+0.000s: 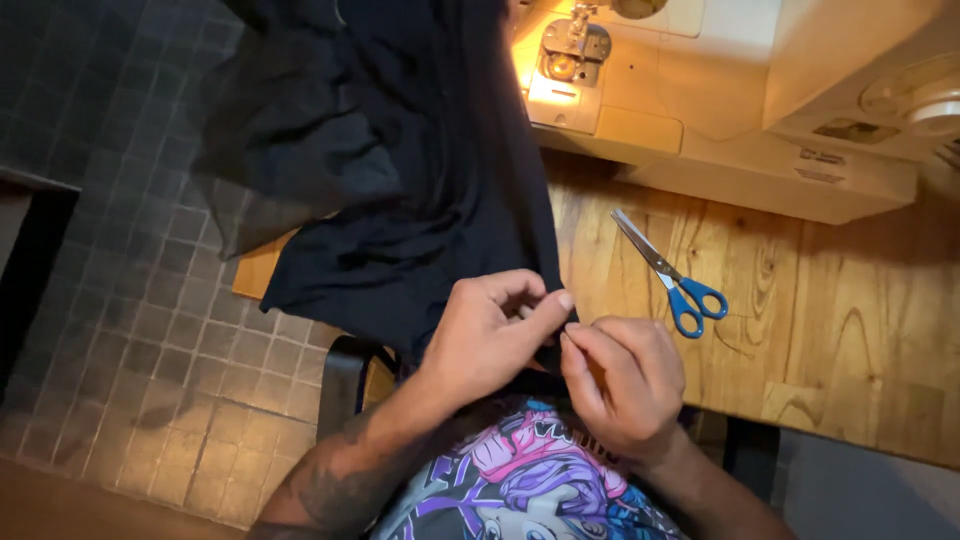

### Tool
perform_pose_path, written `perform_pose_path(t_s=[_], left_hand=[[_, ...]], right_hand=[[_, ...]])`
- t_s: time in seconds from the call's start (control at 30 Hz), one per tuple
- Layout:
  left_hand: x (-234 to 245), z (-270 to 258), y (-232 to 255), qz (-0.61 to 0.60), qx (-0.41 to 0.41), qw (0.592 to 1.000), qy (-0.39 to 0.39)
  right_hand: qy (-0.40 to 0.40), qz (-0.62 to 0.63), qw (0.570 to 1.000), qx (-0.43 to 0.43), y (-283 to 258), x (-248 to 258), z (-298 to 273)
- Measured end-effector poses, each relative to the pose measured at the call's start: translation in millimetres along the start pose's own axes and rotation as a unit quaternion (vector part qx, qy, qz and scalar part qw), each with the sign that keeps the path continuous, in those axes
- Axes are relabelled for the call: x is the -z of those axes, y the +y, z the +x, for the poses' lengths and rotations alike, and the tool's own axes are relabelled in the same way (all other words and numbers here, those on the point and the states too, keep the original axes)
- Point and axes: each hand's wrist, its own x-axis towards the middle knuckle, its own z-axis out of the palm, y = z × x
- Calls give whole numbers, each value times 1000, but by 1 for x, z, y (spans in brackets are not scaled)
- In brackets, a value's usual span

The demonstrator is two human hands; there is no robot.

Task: Sewing black fabric using a Singer sewing machine and scissors

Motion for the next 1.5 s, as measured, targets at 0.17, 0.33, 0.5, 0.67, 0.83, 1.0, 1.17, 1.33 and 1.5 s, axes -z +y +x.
perform_pose_path(t_s=[0.17, 0.33, 0.5, 0.67, 0.83, 1.0, 1.17, 1.33, 1.5], left_hand=[[1, 6, -7, -92, 11, 995, -30], [4, 16, -18, -152, -20, 986, -59], [9, 17, -18, -147, -5, 987, -69], [8, 21, -31, -125, -39, 988, -78], [8, 18, -31, -127, -43, 989, -58], [3, 6, -36, -188, -38, 980, -51], [1, -10, -25, -191, -73, 979, 7], [3, -18, -21, -141, -92, 985, 27], [5, -24, -22, -6, -212, 974, 74]], right_hand=[[12, -26, 1000, 11, 4, 1, -5], [4, -21, 999, 35, 2, 3, -2], [37, 27, 999, -23, -1, -1, -7], [8, 42, 994, -104, -2, -1, -4], [7, 113, 976, -185, -10, -3, -5], [-5, 124, 981, -149, -17, -3, -2], [6, 126, 980, -152, -23, -4, -5], [5, 127, 978, -166, -21, -5, -13], [-27, 157, 979, -128, -18, 0, -15]])
